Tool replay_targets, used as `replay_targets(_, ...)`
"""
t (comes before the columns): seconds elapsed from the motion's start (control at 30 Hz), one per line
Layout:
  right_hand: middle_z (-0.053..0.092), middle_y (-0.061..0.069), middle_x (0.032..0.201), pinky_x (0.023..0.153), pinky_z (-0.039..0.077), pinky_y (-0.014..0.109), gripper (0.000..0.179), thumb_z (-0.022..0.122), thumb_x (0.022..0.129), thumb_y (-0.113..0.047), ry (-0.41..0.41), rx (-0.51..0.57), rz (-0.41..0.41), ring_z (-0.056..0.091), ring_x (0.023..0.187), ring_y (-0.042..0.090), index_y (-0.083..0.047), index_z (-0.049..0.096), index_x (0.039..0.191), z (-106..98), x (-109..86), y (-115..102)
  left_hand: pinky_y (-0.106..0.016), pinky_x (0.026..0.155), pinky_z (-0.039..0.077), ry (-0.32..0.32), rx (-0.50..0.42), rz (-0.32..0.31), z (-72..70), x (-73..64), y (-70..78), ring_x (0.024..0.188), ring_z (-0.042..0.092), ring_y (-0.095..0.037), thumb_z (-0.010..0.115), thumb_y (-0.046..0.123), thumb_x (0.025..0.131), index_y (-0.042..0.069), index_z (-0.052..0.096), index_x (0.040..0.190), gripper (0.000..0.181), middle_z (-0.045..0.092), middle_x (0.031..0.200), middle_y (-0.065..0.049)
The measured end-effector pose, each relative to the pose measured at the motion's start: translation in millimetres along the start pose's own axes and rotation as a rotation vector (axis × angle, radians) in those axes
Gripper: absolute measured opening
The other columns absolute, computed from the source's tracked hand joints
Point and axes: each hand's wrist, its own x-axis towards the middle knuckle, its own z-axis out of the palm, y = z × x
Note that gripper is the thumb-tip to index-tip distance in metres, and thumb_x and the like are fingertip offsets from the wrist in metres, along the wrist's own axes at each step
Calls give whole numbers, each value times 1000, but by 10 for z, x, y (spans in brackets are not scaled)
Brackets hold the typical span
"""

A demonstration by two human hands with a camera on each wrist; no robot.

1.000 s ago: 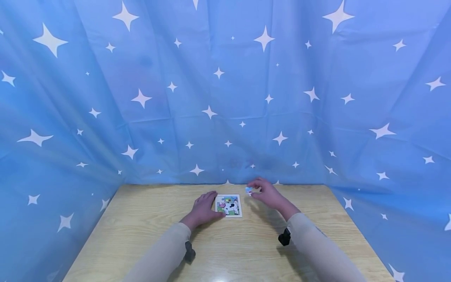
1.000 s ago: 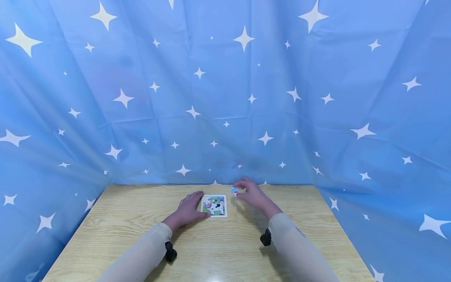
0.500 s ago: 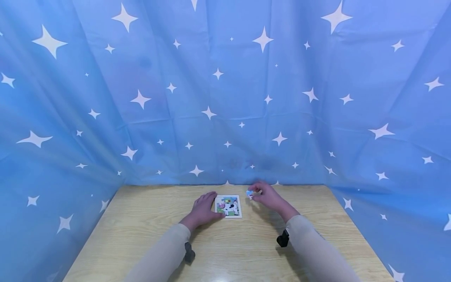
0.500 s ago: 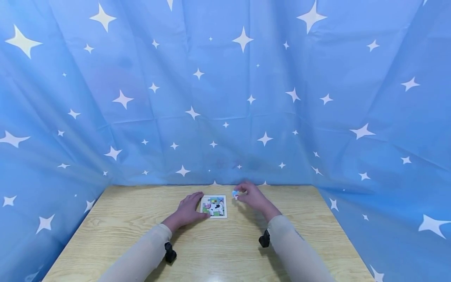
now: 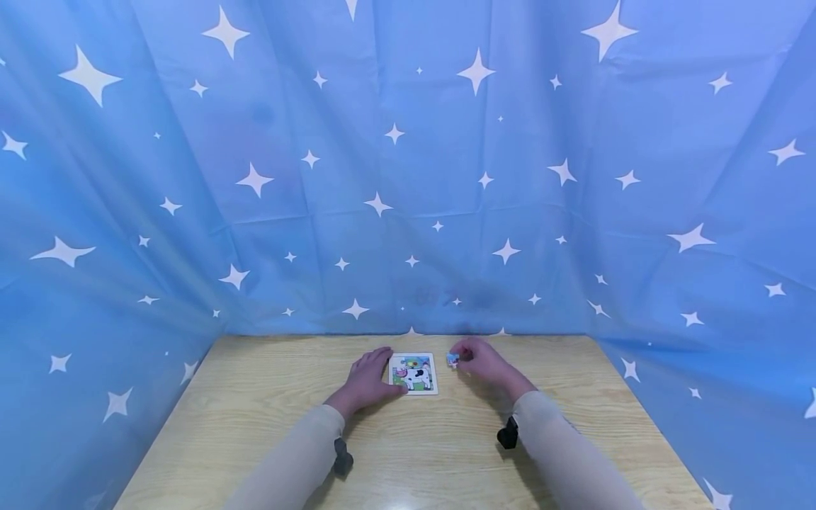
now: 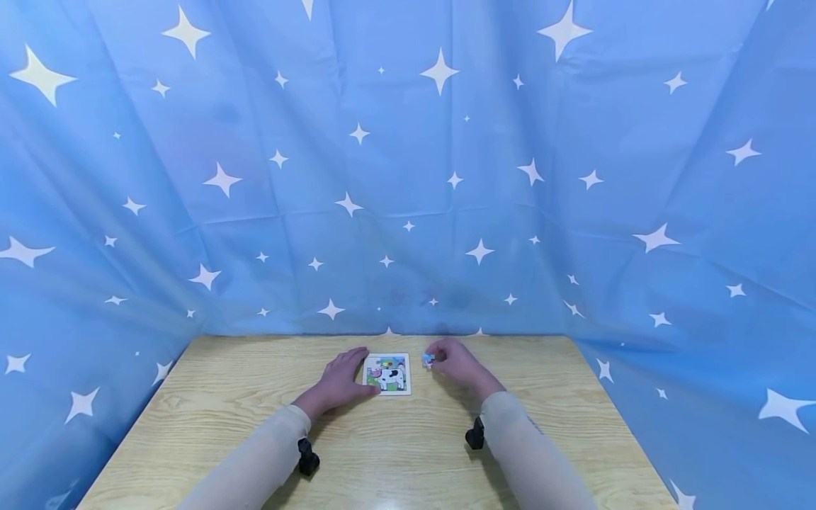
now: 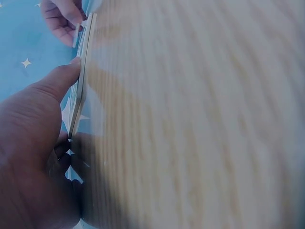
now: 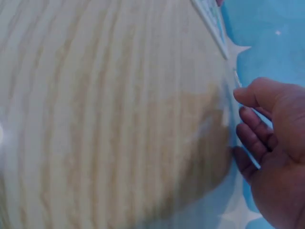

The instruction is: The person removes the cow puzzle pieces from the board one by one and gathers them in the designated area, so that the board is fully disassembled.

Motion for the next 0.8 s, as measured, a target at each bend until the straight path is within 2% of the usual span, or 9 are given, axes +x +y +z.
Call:
replay_targets(0.2, 63, 10, 123, 102, 54, 47, 33, 69, 95, 9, -18, 99, 33, 59, 114, 27, -5, 72, 126, 53, -32, 104, -64, 133, 22, -24, 6, -29, 18, -13, 6, 162, 31, -43, 86, 50, 92, 2, 42, 168, 100, 39, 175, -16)
replay_targets(0.47, 63, 8, 121, 98, 54, 44, 28, 71, 99, 3, -34, 17, -33, 58, 110, 25, -8, 75, 125, 16, 27, 143, -66, 132, 22, -4, -3, -10, 4, -18, 0, 161, 32, -46, 86, 50, 92, 1, 43, 167, 99, 40, 174, -18)
replay_targets(0.63, 63, 8, 120, 100, 53, 44, 27, 71, 100, 2, -37, -34, -60, 57, 109, 24, -7, 75, 126, 5, 38, 136, -68, 130, 23, 20, 2, 20, 56, 26, -82, 159, 34, -49, 84, 55, 92, 0, 45, 166, 100, 42, 172, -20)
replay_targets(0.8, 63, 8, 122, 105, 53, 49, 28, 73, 102, -1, -28, -76, -74, 59, 113, 25, -4, 74, 130, 3, 27, 119, -66, 132, 21, 13, -6, 10, 120, 84, -182, 161, 32, -46, 84, 58, 90, 4, 44, 168, 103, 40, 175, -16)
